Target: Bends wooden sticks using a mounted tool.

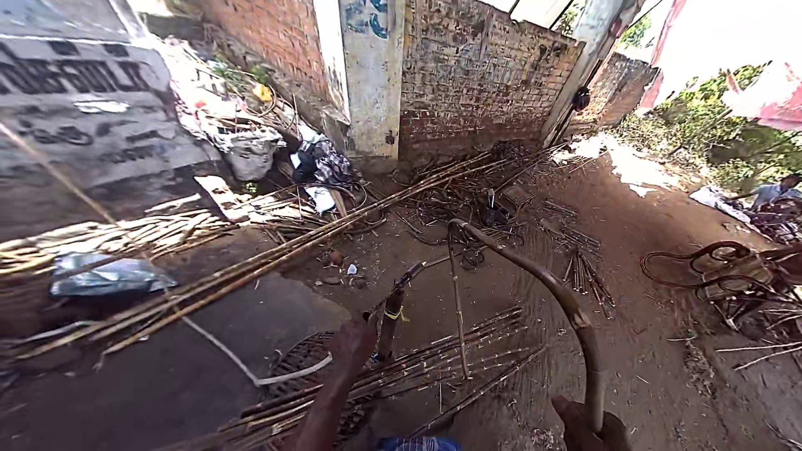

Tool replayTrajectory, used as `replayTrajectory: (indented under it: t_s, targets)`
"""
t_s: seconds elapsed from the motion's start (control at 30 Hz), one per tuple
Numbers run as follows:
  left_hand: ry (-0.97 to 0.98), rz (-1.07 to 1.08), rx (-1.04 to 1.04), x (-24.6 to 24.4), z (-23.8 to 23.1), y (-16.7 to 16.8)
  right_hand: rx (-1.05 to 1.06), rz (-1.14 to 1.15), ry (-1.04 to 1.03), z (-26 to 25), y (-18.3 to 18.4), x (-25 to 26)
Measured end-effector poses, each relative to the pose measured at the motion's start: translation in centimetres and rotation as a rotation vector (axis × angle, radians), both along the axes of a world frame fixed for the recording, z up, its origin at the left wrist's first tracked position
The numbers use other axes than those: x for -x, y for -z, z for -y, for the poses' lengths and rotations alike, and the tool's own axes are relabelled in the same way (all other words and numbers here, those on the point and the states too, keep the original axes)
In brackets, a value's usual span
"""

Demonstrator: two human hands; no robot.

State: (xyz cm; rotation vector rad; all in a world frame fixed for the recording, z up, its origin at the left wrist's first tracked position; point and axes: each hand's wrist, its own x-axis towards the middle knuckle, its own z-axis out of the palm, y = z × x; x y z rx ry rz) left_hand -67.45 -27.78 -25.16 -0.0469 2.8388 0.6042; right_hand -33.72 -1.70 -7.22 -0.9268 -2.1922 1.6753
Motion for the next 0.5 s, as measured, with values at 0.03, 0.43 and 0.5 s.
replayTrajectory:
  t_s: [0.03, 0.43, 0.5]
  targets:
    - [-0.013, 0.002, 0.013, 0.2, -0.2, -0.2, -0.105, 0.031, 0.047, 0.1, 2.5, 1.8]
    - [-0.060, 0.078, -0.026, 1.0, -0.4, 0.0, -0.614, 0.479, -0.100, -0.3, 12.6, 19.4]
    - [-0.059, 0.072, -0.043, 1.0, -0.3, 0.3, -0.641, 0.498, -0.117, -0.6, 13.3, 21.3]
